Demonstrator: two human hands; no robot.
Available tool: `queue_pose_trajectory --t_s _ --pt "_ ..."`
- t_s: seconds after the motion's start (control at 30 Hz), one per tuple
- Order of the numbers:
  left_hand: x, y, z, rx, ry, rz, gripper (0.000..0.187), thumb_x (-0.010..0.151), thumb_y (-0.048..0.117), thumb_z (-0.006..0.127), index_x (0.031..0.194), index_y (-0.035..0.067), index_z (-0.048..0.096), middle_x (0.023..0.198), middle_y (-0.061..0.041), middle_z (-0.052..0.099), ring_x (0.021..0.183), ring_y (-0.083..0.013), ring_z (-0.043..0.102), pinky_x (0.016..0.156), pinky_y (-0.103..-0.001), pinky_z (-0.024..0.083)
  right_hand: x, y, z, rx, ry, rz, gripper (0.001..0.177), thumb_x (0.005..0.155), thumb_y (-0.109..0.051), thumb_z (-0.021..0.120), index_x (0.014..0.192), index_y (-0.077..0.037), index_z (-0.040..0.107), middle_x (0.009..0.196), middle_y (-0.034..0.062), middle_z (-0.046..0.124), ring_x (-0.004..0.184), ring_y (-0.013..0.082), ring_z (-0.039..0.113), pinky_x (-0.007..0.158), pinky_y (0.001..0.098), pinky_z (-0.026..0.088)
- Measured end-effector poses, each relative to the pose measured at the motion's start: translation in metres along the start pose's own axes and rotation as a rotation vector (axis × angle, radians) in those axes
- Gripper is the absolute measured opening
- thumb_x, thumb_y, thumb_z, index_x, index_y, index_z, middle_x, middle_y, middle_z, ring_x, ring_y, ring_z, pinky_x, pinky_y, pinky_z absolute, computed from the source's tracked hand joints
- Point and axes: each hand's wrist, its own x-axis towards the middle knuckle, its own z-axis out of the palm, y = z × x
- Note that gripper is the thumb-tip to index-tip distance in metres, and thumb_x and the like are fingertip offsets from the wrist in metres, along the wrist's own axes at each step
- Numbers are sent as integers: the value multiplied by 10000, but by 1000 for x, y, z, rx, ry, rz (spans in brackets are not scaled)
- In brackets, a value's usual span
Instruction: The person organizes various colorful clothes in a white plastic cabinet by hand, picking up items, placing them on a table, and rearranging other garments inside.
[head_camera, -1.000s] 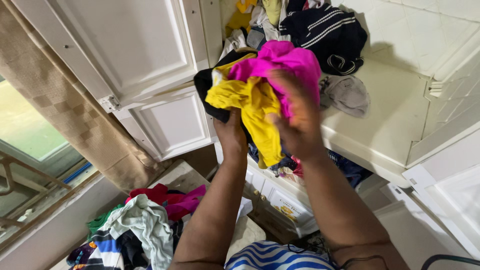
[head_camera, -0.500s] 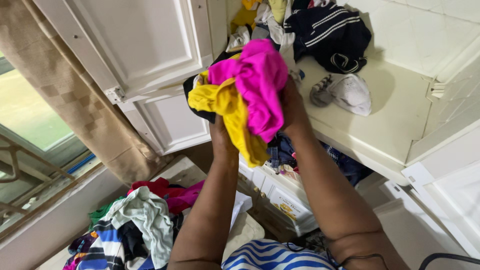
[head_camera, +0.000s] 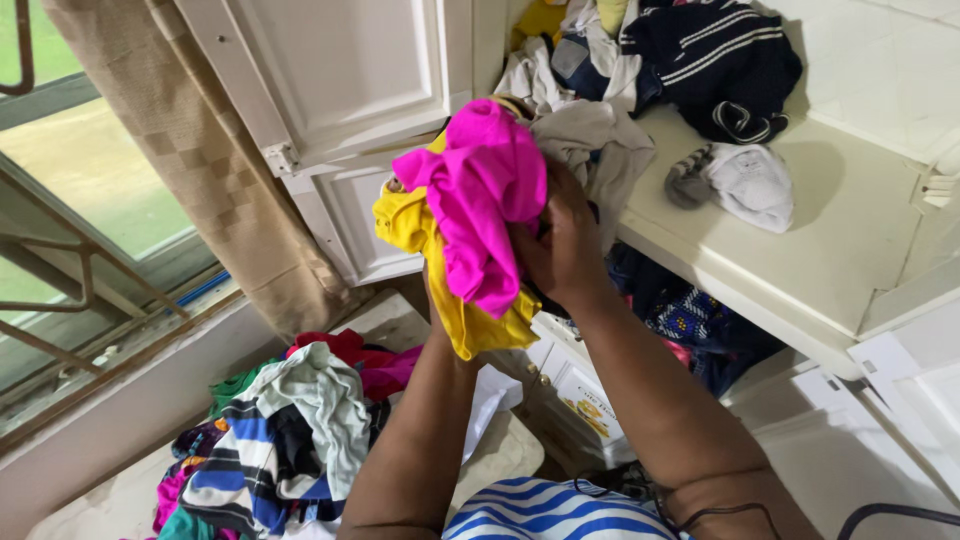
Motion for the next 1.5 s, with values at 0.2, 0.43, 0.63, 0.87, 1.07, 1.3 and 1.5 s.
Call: queue_pose_trajectory --t_s 0.2,0.43,0.63,0.87,1.07,1.3,1.5 --pt "-7 27 2 15 -2 15 505 1111 360 492 1508 49 463 1393 -144 596 1256 -304 607 1097 -455 505 -12 -18 21 -345 -55 -112 549 896 -107 747 1403 -8 561 1451 247 545 1357 456 555 1159 467 457" --pt "-51 69 -21 44 66 60 503 1098 342 505 1502 46 466 1387 -147 602 1244 -306 615 1085 -457 513 -29 -29 63 -261 -131 -110 531 874 -105 740 1373 -18 581 1449 236 546 1364 439 547 1168 470 440" --pt "-101 107 -38 77 144 109 501 1088 327 517 1498 43 469 1381 -150 606 1235 -308 621 1075 -458 519 -46 -41 104 -140 -188 -95 478 889 -59 706 1348 -15 583 1418 229 567 1345 422 557 1159 456 442" --pt "-162 149 -60 110 242 165 500 1075 310 530 1492 39 473 1374 -153 612 1224 -309 628 1064 -459 527 -80 -35 159 136 -132 189 313 927 -56 774 1208 -46 636 1186 71 633 1088 188 628 969 316 515" --pt "-217 172 -93 96 336 219 500 1064 295 542 1487 36 475 1368 -155 616 1214 -311 635 1053 -460 534 -108 -10 202 518 -66 419 185 999 -17 703 1177 -47 658 1120 16 685 1027 121 632 963 293 527" --pt "-248 203 -117 125 440 280 500 1073 319 498 1468 12 501 1334 -163 655 1168 -310 672 1006 -449 546 -110 -12 221 622 -46 601 202 1003 -44 650 1197 -53 705 1125 35 726 991 139 687 903 295 582" --pt "-254 224 -116 146 408 263 491 1073 309 495 1463 11 497 1339 -163 646 1191 -318 656 1019 -457 535 -100 -15 224 578 38 566 223 1002 -64 637 1205 -3 705 1072 57 742 919 146 712 832 304 595"
